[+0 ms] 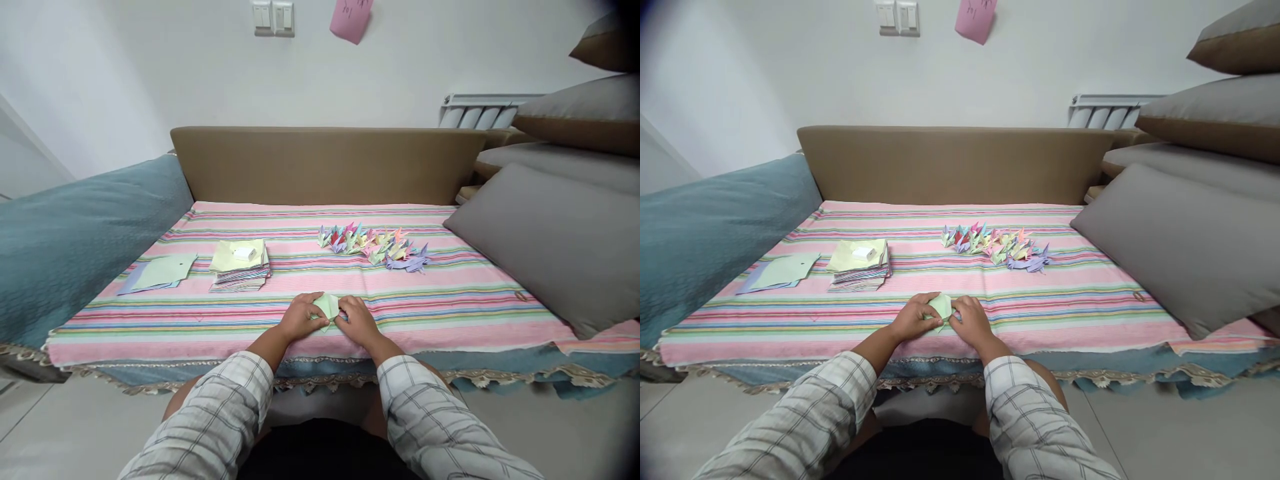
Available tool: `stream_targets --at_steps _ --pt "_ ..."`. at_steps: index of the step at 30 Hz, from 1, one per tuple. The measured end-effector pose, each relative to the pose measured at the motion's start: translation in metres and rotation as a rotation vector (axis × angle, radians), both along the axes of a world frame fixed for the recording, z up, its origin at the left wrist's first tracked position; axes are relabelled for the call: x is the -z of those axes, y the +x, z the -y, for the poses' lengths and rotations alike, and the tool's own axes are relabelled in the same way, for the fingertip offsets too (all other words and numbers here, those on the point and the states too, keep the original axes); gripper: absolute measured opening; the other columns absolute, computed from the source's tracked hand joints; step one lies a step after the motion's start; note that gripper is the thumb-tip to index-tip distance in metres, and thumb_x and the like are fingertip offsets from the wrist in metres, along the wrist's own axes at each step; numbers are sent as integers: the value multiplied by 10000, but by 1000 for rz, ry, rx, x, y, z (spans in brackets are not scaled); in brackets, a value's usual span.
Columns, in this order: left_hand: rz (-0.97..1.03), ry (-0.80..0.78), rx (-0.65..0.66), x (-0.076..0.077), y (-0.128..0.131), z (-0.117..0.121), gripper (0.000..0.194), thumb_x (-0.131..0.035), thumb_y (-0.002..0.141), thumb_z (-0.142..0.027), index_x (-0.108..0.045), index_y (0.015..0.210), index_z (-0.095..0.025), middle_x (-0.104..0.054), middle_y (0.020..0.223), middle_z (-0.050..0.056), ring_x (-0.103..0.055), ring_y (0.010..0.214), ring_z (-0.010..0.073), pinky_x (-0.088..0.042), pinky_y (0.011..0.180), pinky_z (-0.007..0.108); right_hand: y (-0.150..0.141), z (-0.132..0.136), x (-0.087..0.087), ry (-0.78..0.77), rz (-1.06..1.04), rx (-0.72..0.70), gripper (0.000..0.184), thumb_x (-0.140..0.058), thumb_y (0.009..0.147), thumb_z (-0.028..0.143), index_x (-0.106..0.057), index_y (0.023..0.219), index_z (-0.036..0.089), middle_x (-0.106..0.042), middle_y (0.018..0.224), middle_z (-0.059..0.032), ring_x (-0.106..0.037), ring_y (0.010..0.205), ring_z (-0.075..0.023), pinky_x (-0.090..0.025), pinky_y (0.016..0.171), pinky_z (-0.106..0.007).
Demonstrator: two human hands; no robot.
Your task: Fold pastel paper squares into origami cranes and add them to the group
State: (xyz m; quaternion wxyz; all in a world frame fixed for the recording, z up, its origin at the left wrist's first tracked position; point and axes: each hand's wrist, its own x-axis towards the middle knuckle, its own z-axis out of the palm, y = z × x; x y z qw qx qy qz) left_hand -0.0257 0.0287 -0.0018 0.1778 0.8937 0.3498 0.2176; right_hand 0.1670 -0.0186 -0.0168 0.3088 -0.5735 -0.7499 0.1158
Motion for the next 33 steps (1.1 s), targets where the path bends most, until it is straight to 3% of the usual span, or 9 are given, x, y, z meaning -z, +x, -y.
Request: stream_targets --at_steps 4,11,25,30,33 --pt "29 14 -41 -2 4 2 171 -689 722 -371 -718 828 -240 -583 1248 87 -562 1084 247 -388 955 411 1 0 2 4 -5 -7 220 -540 753 178 -643 947 188 -591 969 -57 -462 927 -214 -363 841 -316" --pt "79 8 -140 -5 8 7 398 -702 702 -357 -612 1069 -231 -635 1175 58 -582 1031 241 -424 924 402 1 0 2 21 3 14 159 -509 763 153 -637 853 182 -585 921 -56 -456 897 -210 -367 813 -309" --pt "68 18 -137 -2 8 7 447 -711 702 -357 -615 1120 -230 -605 1231 60 -579 1048 247 -422 940 407 1 0 7 61 47 29 155 -493 769 132 -632 810 184 -589 942 -67 -468 901 -214 -377 834 -322" --pt "105 -35 -214 -1 8 7 595 -758 644 -361 -569 1188 -213 -642 1161 65 -581 1049 251 -447 925 386 0 -1 7 29 22 42 162 -501 782 152 -649 839 187 -601 955 -64 -470 915 -216 -377 837 -323" --pt "110 -39 -251 2 8 7 569 -763 636 -377 -594 1148 -196 -664 1110 69 -598 1013 251 -463 901 382 0 -1 6 14 6 58 163 -506 775 146 -653 833 186 -603 956 -62 -469 921 -215 -376 830 -315"
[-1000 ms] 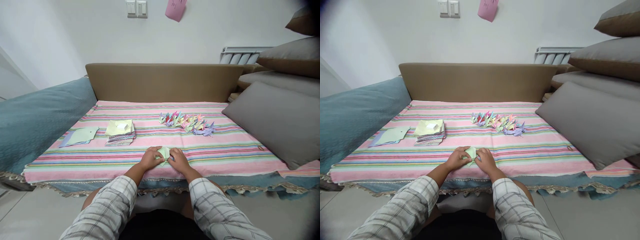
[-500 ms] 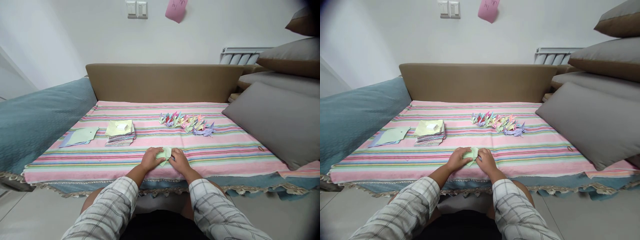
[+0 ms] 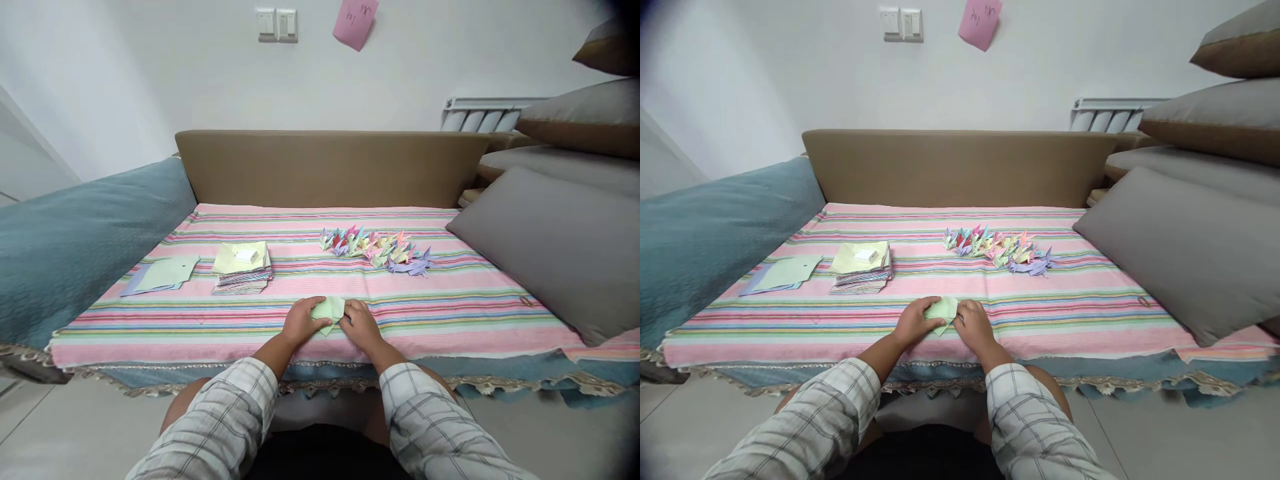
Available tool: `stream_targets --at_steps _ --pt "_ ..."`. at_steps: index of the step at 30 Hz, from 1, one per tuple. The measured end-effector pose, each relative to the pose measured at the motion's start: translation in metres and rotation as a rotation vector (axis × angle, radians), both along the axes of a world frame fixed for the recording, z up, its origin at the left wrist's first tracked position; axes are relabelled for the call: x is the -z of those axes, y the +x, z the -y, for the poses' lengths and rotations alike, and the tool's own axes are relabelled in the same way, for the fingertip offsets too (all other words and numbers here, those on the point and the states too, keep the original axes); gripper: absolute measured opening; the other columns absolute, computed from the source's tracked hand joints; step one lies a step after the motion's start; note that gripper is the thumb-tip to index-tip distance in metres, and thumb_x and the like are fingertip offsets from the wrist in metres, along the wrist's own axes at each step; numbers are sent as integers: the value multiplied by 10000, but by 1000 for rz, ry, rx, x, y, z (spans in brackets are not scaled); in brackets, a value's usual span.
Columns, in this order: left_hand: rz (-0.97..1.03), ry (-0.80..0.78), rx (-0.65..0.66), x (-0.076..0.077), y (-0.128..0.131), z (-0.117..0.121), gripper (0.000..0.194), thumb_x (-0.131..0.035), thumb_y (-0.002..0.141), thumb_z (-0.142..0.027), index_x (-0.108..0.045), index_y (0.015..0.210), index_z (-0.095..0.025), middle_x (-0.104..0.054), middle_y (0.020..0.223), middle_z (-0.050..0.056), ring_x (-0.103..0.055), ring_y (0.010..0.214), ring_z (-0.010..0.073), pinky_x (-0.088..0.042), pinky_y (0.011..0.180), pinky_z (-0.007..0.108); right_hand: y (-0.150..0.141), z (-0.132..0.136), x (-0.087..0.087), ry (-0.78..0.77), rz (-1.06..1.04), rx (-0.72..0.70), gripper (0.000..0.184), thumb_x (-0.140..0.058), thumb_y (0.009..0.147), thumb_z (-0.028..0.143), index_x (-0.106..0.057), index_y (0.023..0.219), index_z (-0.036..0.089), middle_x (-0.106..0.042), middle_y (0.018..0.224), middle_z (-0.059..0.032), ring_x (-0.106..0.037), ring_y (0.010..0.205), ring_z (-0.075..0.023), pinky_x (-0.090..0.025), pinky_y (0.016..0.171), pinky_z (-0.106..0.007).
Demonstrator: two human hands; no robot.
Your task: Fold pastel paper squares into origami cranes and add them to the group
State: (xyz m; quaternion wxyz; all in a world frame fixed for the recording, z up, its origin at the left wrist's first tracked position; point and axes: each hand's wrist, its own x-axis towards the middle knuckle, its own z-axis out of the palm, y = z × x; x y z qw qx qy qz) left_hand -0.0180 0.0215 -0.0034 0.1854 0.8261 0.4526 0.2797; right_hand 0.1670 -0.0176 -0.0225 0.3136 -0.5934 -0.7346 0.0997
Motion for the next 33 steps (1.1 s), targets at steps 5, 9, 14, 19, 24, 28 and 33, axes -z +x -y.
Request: stream_targets --at_steps 5,9,14,19,24,28,33 --pt "-11 104 56 3 -2 1 420 -755 650 -398 -665 995 -176 -666 1107 97 -602 1019 251 -456 913 391 -1 1 -2 -2 -7 3 166 -512 766 136 -654 839 180 -604 945 -61 -469 912 -211 -373 831 -310" --pt "-27 156 69 5 -3 1 376 -736 668 -426 -689 950 -181 -665 1108 114 -603 1020 263 -462 898 411 -2 2 -3 2 -11 10 160 -514 763 137 -653 830 180 -606 935 -60 -473 903 -208 -378 828 -307" --pt "-6 142 79 4 -3 0 358 -753 660 -376 -689 968 -204 -669 1110 91 -612 1010 251 -469 894 403 -3 0 -2 -1 -18 19 178 -507 755 137 -652 846 188 -610 923 -59 -490 908 -209 -381 837 -313" --pt "-5 100 73 1 -1 1 355 -741 672 -363 -684 991 -218 -669 1115 74 -617 999 243 -464 898 401 -4 -1 -1 35 -77 44 232 -511 728 147 -625 926 185 -617 953 -68 -501 923 -220 -398 830 -329" --pt "-22 88 43 -1 1 2 336 -717 694 -382 -686 992 -230 -676 1103 60 -617 992 243 -460 896 399 -1 4 -5 6 -225 8 402 -464 746 153 -523 1142 187 -628 930 -51 -554 871 -200 -429 793 -315" --pt "-48 101 39 -1 2 3 346 -704 707 -385 -684 1010 -222 -670 1114 68 -613 993 251 -456 896 404 0 11 -13 -14 -348 0 369 -363 853 228 -443 1209 172 -627 858 -36 -583 813 -176 -442 748 -288" --pt "-82 122 65 -1 1 4 340 -674 732 -393 -674 1033 -233 -663 1130 61 -603 1014 255 -446 896 406 -10 6 -24 -94 -266 119 456 -494 814 409 -450 1215 198 -606 757 0 -582 693 -171 -426 633 -272"
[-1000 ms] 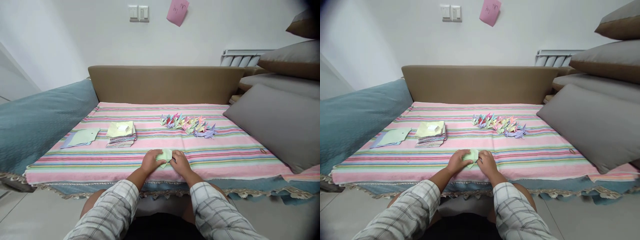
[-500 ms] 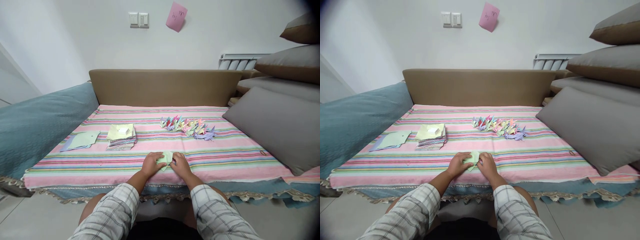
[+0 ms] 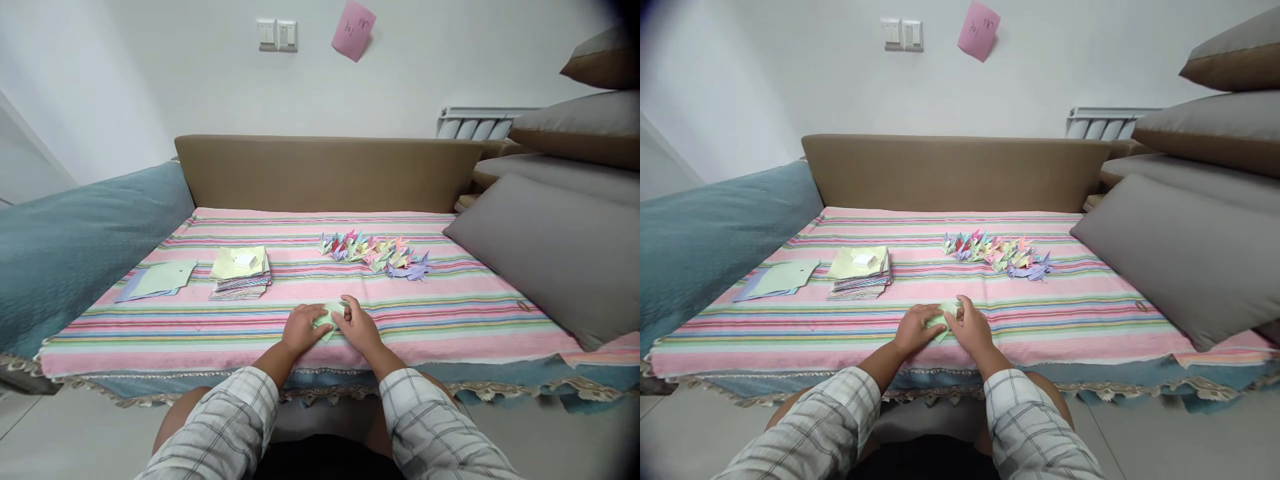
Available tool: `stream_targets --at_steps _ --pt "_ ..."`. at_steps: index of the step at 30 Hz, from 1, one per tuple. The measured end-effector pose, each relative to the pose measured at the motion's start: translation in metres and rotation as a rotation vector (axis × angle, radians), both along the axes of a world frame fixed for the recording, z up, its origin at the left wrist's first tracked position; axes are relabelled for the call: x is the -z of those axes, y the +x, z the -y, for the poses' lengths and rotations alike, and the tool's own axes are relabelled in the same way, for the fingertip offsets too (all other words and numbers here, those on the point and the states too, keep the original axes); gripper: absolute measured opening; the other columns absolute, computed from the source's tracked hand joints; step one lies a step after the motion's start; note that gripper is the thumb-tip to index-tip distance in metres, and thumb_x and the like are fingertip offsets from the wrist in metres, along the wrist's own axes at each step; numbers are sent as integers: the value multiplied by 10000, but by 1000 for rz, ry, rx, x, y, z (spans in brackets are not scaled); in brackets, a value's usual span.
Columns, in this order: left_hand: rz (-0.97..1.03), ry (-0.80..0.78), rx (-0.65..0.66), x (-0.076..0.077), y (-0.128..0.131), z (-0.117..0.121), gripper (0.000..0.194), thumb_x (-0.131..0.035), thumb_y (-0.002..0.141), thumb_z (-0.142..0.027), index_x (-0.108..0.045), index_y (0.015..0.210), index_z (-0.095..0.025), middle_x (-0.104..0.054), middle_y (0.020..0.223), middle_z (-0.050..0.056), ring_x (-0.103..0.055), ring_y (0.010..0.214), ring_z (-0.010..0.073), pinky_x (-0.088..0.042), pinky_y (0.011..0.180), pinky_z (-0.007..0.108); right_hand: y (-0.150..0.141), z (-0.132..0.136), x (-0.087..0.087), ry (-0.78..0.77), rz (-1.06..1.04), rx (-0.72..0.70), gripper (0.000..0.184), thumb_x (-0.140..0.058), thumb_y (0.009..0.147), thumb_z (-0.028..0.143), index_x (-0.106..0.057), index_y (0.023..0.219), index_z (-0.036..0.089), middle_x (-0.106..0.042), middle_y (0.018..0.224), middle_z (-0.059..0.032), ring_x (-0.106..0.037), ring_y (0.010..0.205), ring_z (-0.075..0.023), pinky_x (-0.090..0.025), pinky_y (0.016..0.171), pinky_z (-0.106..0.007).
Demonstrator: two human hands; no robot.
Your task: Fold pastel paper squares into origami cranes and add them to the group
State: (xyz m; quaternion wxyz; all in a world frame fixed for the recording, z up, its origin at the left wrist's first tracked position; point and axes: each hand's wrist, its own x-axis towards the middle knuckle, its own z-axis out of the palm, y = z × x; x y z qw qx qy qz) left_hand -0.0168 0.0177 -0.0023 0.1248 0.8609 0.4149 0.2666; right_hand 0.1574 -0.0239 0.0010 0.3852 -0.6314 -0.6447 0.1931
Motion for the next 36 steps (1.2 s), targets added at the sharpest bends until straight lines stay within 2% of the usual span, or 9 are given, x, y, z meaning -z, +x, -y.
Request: stream_targets --at_steps 2,7,11,14,18,24,30,36 --pt "-3 4 11 0 0 0 336 -667 738 -399 -673 1031 -234 -660 1138 60 -601 1020 255 -443 899 406 -3 -5 -1 -64 35 58 415 -524 786 393 -502 1162 217 -613 738 7 -579 662 -169 -414 614 -268" --pt "34 -23 3 -1 -2 0 372 -683 717 -426 -660 1029 -225 -656 1142 64 -601 1003 255 -452 886 409 -3 -16 0 -135 -39 87 263 -514 736 236 -590 989 241 -675 925 -21 -612 769 -183 -422 665 -274" --pt "117 -40 -7 0 -5 1 323 -696 705 -408 -655 955 -208 -660 1122 74 -606 994 240 -463 880 391 -1 -17 0 -164 -70 87 246 -509 707 218 -611 930 234 -684 883 -17 -614 760 -190 -427 657 -276" --pt "140 4 -35 2 -6 2 263 -671 729 -406 -658 888 -197 -664 1099 86 -599 1001 238 -455 892 395 -2 -16 -1 -163 -86 94 244 -507 699 215 -619 915 230 -684 879 -18 -615 758 -190 -434 668 -280" --pt "114 75 -80 4 -6 3 308 -664 725 -459 -669 840 -174 -670 1063 113 -591 978 257 -444 890 421 -2 -15 -3 -185 -100 105 269 -515 692 208 -625 936 229 -687 903 -23 -620 783 -198 -441 699 -293" --pt "89 103 -123 8 -8 2 270 -667 734 -452 -672 709 -183 -686 1015 96 -602 938 251 -447 872 418 -1 -15 -6 -201 -111 95 278 -514 702 210 -632 952 221 -688 941 -27 -620 800 -194 -444 717 -290" --pt "126 126 -34 12 -20 1 203 -663 760 -389 -698 704 -197 -687 1017 74 -598 952 236 -449 856 405 -2 -14 -4 -226 -116 75 280 -505 713 245 -638 958 220 -686 922 -19 -618 811 -190 -437 681 -263" --pt "29 113 90 5 -26 0 174 -642 787 -329 -717 916 -240 -609 1195 84 -553 1045 250 -423 901 420 -3 -12 -5 -225 -125 73 284 -508 728 283 -639 974 226 -686 925 -19 -615 831 -197 -441 703 -272"
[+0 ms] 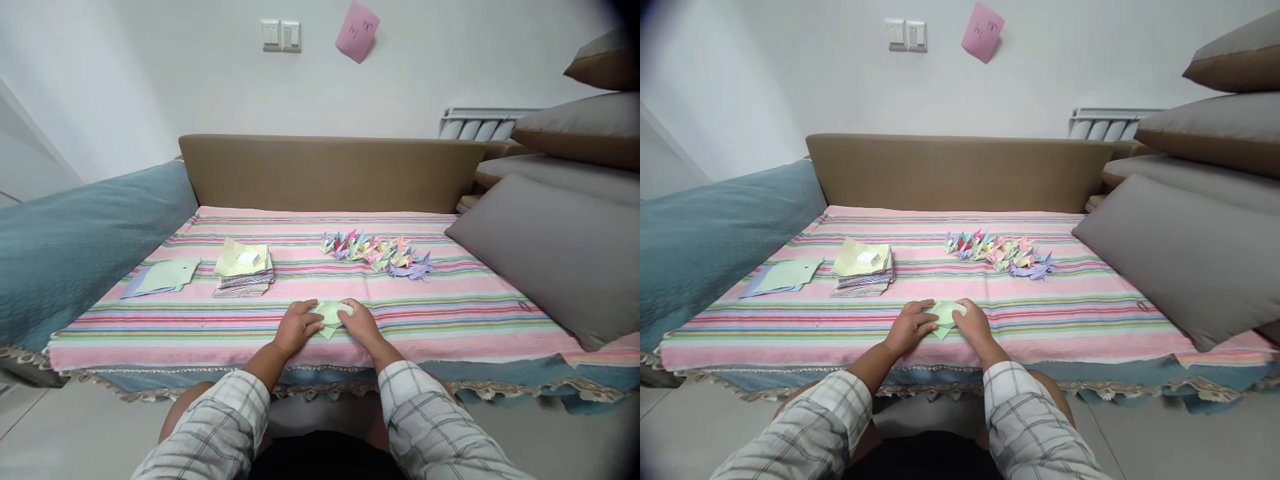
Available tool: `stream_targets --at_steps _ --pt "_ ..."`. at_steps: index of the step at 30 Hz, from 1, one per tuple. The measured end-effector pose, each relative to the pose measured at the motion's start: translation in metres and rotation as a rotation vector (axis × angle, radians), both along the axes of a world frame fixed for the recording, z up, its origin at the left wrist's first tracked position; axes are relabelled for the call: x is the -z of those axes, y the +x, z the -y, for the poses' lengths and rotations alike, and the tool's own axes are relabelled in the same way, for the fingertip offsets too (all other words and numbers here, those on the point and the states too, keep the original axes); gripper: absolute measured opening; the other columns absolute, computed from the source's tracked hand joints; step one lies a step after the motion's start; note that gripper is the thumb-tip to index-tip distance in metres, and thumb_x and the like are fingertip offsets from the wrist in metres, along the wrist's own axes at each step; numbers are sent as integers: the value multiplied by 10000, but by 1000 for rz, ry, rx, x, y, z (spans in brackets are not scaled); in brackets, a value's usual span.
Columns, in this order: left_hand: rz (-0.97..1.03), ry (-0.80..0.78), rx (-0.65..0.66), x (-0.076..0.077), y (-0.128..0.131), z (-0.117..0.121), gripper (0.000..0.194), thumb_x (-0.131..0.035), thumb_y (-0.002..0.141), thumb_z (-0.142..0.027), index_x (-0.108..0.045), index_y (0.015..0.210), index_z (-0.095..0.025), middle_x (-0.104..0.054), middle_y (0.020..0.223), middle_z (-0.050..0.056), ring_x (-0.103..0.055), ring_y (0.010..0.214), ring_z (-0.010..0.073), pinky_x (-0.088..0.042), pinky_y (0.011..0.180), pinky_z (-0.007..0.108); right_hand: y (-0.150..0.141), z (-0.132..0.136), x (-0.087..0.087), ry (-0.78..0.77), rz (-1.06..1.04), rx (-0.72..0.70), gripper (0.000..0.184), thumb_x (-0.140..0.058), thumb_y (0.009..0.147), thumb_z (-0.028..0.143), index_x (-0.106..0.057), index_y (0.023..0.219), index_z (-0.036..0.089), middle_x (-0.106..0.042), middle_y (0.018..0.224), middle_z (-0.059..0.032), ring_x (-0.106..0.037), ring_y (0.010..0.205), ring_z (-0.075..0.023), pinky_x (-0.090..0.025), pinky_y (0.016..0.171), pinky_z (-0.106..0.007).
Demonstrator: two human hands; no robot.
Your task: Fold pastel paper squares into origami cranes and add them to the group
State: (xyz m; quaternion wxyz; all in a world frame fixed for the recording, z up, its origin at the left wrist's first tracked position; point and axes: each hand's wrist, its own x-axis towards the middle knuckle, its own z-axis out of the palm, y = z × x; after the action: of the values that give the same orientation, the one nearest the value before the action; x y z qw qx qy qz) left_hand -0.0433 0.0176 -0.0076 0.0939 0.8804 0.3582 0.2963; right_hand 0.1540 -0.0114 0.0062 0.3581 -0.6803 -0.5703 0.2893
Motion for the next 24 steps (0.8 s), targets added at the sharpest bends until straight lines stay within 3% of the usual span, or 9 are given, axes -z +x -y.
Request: stream_targets --at_steps 8,10,13,15,18,24 --pt "-8 -95 -64 -4 2 2 110 -643 759 -262 -660 677 -190 -639 1119 78 -554 1018 242 -397 920 412 0 -1 -2 6 -4 -15 267 -520 745 328 -651 953 225 -688 950 -25 -617 869 -201 -446 728 -275" --pt "16 -130 -78 -7 5 4 84 -667 719 -265 -637 721 -187 -652 1083 70 -565 980 232 -412 888 386 -1 -1 -2 4 2 -15 269 -520 749 334 -650 957 224 -688 950 -27 -617 871 -200 -444 741 -277" --pt "42 -237 -179 -15 14 5 280 -663 709 -349 -615 929 -183 -672 1002 61 -581 889 220 -442 788 343 -1 -1 -2 -3 14 -11 279 -522 750 341 -648 968 220 -690 929 -30 -618 851 -203 -440 737 -284" --pt "50 -317 -271 -20 20 4 312 -606 757 -373 -613 1008 -188 -684 955 51 -589 867 214 -438 769 326 -1 -1 -2 -9 22 -5 285 -522 751 346 -648 972 219 -691 909 -31 -619 832 -203 -439 723 -285" --pt "60 -378 -346 -22 28 -1 227 -588 765 -314 -663 954 -212 -697 949 32 -602 887 202 -424 791 302 0 -1 -1 -11 32 1 277 -517 755 334 -650 970 219 -692 898 -29 -619 819 -200 -436 720 -282" --pt "67 -442 -347 -18 30 -6 160 -597 737 -249 -705 854 -237 -707 911 -11 -622 848 165 -430 730 241 2 -1 0 -3 44 -1 253 -493 764 283 -648 958 237 -688 936 -11 -615 840 -188 -433 722 -265"
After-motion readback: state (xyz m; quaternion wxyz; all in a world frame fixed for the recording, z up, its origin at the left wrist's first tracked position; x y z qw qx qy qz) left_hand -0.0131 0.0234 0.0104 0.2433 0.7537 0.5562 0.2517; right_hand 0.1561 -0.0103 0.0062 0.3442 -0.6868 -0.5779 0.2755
